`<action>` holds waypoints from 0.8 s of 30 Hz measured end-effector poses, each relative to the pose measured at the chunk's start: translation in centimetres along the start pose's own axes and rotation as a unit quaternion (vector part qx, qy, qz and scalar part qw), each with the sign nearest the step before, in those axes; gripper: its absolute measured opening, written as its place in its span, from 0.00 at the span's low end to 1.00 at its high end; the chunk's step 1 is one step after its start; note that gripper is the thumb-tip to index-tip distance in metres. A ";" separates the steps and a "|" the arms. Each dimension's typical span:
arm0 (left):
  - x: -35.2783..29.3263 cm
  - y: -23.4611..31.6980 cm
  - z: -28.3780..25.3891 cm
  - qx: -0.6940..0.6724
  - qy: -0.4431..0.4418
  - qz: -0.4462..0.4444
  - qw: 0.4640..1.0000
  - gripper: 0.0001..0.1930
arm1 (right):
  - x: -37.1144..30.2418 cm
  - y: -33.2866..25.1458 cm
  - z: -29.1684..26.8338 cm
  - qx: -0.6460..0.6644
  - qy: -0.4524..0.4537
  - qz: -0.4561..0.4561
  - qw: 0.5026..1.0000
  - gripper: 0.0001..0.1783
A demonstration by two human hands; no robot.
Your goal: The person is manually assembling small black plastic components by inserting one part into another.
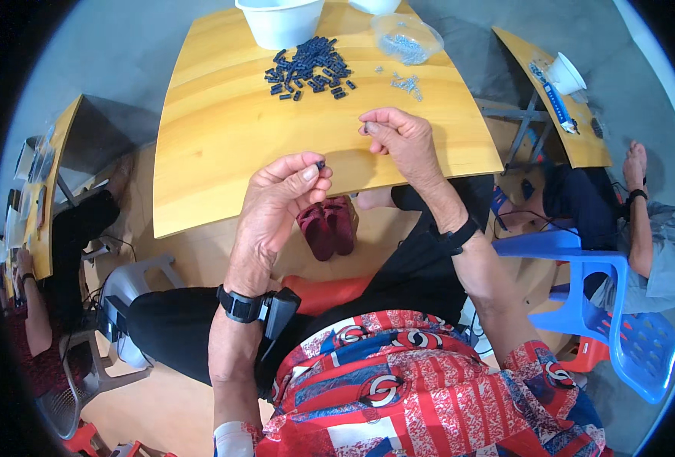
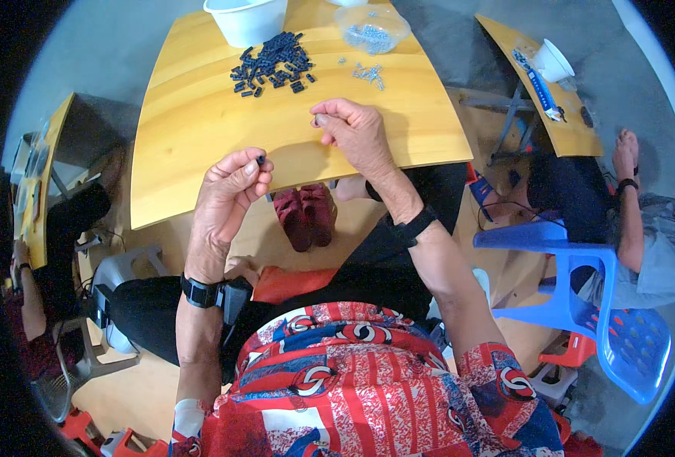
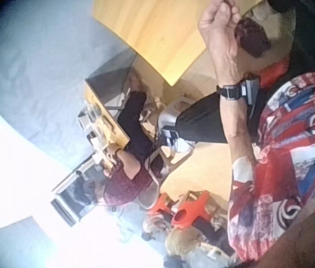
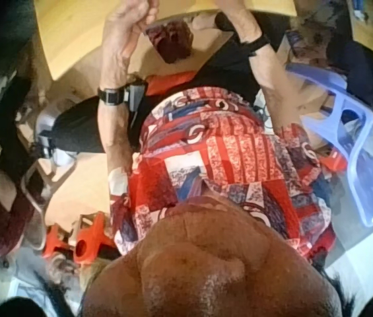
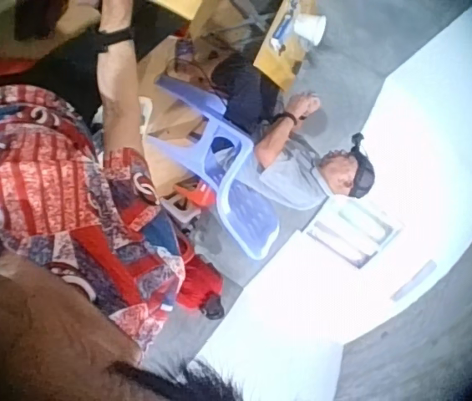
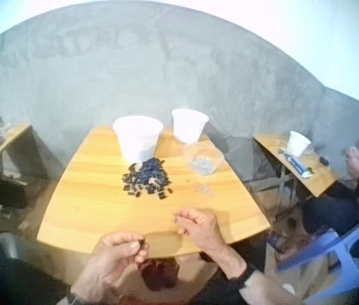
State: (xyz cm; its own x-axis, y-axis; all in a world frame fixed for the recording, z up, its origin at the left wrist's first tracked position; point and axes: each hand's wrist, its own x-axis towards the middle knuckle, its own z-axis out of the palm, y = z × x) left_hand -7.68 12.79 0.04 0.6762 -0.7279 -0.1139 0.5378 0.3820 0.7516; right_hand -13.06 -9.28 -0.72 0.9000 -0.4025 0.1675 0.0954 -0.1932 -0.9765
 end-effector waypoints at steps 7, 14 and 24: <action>-0.3 0.5 0.0 0.100 0.049 0.033 0.993 0.07 | -0.3 -0.2 0.7 -0.085 0.032 -0.042 0.995 0.07; -0.2 0.9 -0.1 0.188 0.086 0.089 0.974 0.06 | 0.9 0.1 0.0 -0.070 0.022 -0.025 0.997 0.07; 1.1 1.3 0.9 0.182 0.080 0.065 0.978 0.08 | 4.1 -0.3 -0.1 -0.087 0.004 0.057 0.995 0.08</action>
State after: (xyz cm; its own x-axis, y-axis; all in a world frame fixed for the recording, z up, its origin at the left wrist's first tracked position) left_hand -6.70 11.99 1.43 0.8130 -0.5766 -0.0812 0.2477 0.2162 0.9444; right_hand -9.46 -10.93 0.24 0.8977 -0.4366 0.0593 -0.0817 -0.2972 -0.9513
